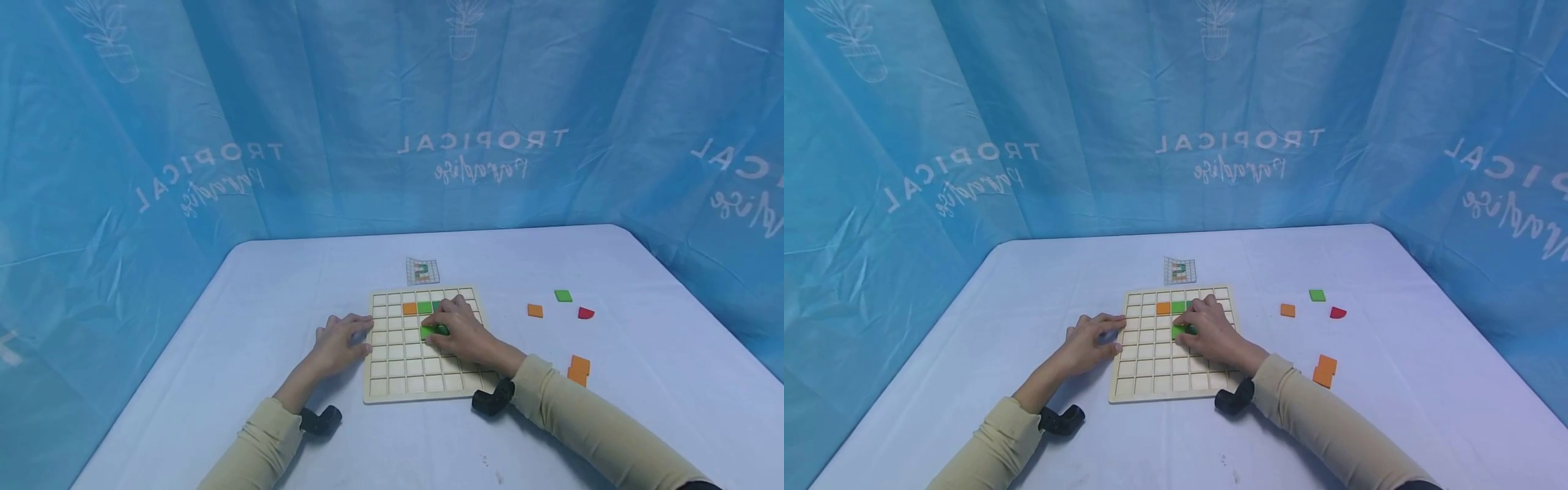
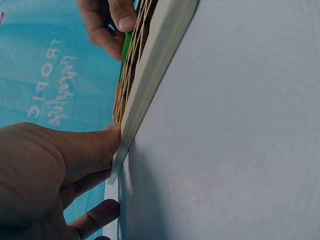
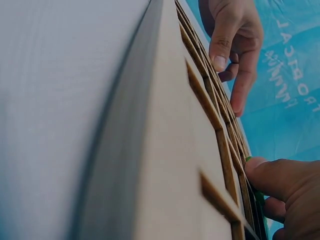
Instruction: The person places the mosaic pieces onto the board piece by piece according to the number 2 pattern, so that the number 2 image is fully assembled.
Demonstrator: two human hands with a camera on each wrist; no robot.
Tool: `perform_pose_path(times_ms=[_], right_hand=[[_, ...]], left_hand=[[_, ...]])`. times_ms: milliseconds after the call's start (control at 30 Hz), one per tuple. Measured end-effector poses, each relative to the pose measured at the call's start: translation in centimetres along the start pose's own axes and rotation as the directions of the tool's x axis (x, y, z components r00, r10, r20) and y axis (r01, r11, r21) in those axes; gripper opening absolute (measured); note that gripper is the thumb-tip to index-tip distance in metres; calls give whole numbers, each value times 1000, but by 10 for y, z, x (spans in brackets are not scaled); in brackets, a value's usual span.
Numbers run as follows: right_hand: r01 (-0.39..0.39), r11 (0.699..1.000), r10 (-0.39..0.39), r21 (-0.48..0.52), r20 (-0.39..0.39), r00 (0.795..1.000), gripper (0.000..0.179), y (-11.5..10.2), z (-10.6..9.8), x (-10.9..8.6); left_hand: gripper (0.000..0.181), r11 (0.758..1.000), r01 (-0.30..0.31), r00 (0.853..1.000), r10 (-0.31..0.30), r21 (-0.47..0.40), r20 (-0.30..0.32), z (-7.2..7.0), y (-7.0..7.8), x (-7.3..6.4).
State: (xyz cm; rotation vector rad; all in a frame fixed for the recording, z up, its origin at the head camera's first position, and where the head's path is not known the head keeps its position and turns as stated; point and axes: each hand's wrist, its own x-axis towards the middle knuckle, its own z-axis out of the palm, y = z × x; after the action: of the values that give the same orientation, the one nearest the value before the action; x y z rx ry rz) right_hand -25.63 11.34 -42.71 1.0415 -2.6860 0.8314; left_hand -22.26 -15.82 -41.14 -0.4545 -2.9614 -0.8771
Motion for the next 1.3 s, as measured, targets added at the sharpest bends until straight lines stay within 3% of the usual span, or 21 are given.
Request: perform_pose_path(times_ms=[300, 567, 900, 1067, 1300], right_hand=[[5, 1000, -5, -4, -4, 1000, 25, 0, 0, -1], [8, 1000, -9, -7, -55, 998, 28, -4, -5, -2], [-46, 998, 51, 36, -160, 986, 29, -2, -34, -13], [-137, 990, 136, 8, -200, 970, 30, 8, -52, -24], [-289, 957, 280, -11, -219, 935, 31, 25, -72, -42]], left_hand=[[46, 1000, 1, 1000, -1, 1, -2, -1, 2, 0], [46, 1000, -1, 1000, 1, 0, 4, -1, 2, 0], [46, 1000, 13, 1000, -13, 7, 15, -3, 3, 1], [46, 1000, 14, 1000, -14, 4, 16, -2, 2, 1], [46, 1000, 7, 1000, -7, -1, 18, -1, 1, 0]])
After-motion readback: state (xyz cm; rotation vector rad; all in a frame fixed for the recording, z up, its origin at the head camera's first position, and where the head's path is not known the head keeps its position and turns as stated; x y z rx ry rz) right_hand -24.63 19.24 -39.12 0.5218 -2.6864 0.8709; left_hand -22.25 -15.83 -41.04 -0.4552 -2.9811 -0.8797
